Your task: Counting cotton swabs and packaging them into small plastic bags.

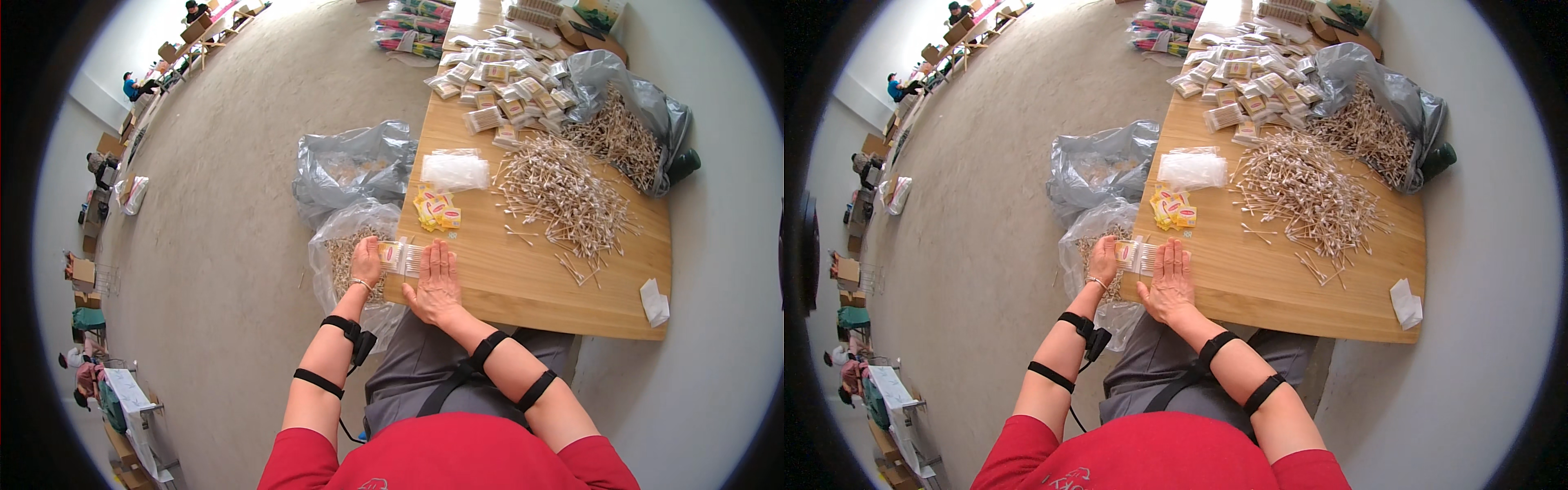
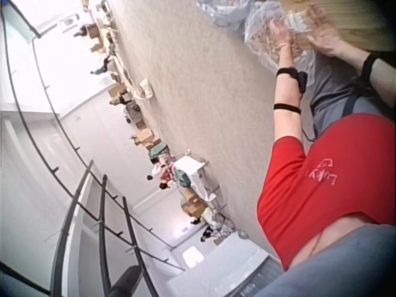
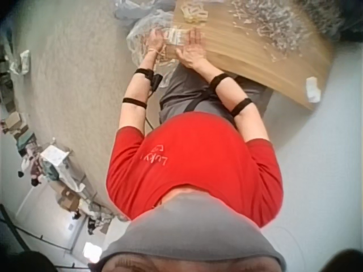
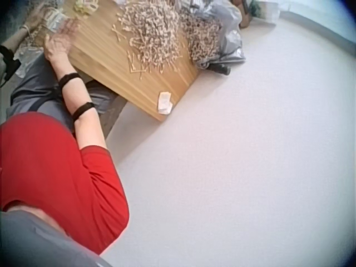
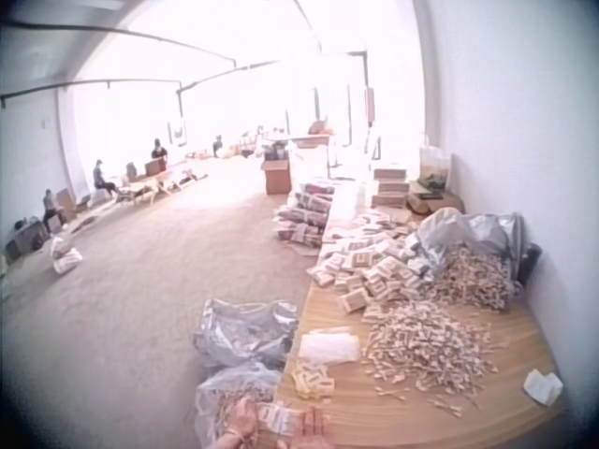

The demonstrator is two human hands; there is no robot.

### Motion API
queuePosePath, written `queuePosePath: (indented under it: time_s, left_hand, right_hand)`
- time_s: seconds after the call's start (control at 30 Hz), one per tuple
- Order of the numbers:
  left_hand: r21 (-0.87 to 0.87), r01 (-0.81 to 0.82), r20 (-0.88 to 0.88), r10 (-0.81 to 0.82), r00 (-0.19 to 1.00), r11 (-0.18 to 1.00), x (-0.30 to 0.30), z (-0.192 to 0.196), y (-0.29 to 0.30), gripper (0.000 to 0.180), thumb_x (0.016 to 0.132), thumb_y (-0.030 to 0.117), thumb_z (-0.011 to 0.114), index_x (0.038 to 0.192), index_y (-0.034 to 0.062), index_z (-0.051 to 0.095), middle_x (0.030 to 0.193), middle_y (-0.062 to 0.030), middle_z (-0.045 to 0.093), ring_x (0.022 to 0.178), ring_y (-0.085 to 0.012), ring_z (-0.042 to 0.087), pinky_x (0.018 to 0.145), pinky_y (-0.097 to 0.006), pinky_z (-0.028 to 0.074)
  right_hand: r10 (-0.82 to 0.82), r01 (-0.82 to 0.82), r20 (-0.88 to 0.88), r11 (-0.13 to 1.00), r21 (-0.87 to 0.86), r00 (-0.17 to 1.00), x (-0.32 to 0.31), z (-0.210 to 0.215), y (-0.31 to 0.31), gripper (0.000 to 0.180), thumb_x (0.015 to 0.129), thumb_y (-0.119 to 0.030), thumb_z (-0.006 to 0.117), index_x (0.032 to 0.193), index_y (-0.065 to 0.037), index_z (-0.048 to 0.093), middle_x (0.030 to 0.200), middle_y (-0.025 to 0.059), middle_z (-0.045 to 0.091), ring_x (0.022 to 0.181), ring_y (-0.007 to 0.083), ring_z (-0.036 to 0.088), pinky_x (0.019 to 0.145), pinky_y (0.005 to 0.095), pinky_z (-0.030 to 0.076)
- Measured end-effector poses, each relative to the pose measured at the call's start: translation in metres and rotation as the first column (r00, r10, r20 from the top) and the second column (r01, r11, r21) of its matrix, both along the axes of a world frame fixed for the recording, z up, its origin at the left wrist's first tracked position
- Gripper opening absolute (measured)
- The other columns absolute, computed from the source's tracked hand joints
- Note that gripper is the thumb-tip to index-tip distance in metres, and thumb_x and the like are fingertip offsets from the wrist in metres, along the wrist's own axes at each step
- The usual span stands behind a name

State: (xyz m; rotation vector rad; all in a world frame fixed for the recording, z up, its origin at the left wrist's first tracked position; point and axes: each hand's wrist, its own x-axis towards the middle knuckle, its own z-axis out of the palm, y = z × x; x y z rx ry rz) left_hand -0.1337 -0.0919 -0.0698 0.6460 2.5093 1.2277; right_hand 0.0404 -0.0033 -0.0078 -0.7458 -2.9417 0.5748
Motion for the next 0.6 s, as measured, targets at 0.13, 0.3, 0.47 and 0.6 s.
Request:
queuePosePath:
  time_s: [0.13,0.3,0.47,0.6]
  left_hand:
    - [-0.029,0.029,0.033,-0.028,0.999,0.999,-0.006,-0.002,-0.002,0.046,0.096,0.042,0.039,0.089,0.0009,0.060,0.087,-0.0232,0.062,0.085,-0.0393,0.059,0.074,-0.045,0.044]
    - [0.085,0.086,0.043,-0.090,0.995,0.993,-0.007,-0.001,-0.001,0.049,0.096,0.043,0.038,0.084,0.0003,0.057,0.076,-0.0218,0.060,0.074,-0.0389,0.058,0.066,-0.043,0.044]
    - [0.122,0.105,0.044,-0.111,0.993,0.987,-0.010,-0.004,-0.008,0.050,0.097,0.045,0.037,0.084,0.0013,0.057,0.073,-0.0201,0.060,0.069,-0.0369,0.058,0.062,-0.041,0.044]
    - [0.173,0.103,0.051,-0.114,0.992,0.979,-0.007,-0.001,-0.006,0.049,0.098,0.043,0.037,0.084,0.0007,0.056,0.070,-0.0139,0.058,0.066,-0.0256,0.054,0.062,-0.037,0.043]
  right_hand:
    - [0.012,-0.012,-0.019,1.000,-0.008,1.000,-0.002,-0.002,-0.002,0.097,0.082,-0.048,0.053,0.142,0.009,0.004,0.150,0.0254,0.000,0.141,0.0362,-0.004,0.114,0.0446,-0.001]
    - [0.016,-0.016,-0.070,1.000,0.000,0.997,-0.010,-0.005,-0.005,0.096,0.081,-0.047,0.055,0.141,0.010,0.006,0.149,0.0270,0.003,0.140,0.0379,-0.001,0.114,0.0451,0.001]
    - [0.007,-0.008,-0.062,1.000,-0.007,0.998,-0.015,-0.003,-0.013,0.097,0.080,-0.047,0.056,0.141,0.010,0.005,0.149,0.0264,0.003,0.140,0.0380,-0.001,0.114,0.0451,0.001]
    - [0.011,-0.013,-0.077,1.000,-0.023,0.997,-0.021,-0.005,-0.018,0.097,0.081,-0.046,0.055,0.141,0.011,0.004,0.149,0.0277,0.002,0.140,0.0392,-0.002,0.114,0.0457,0.000]
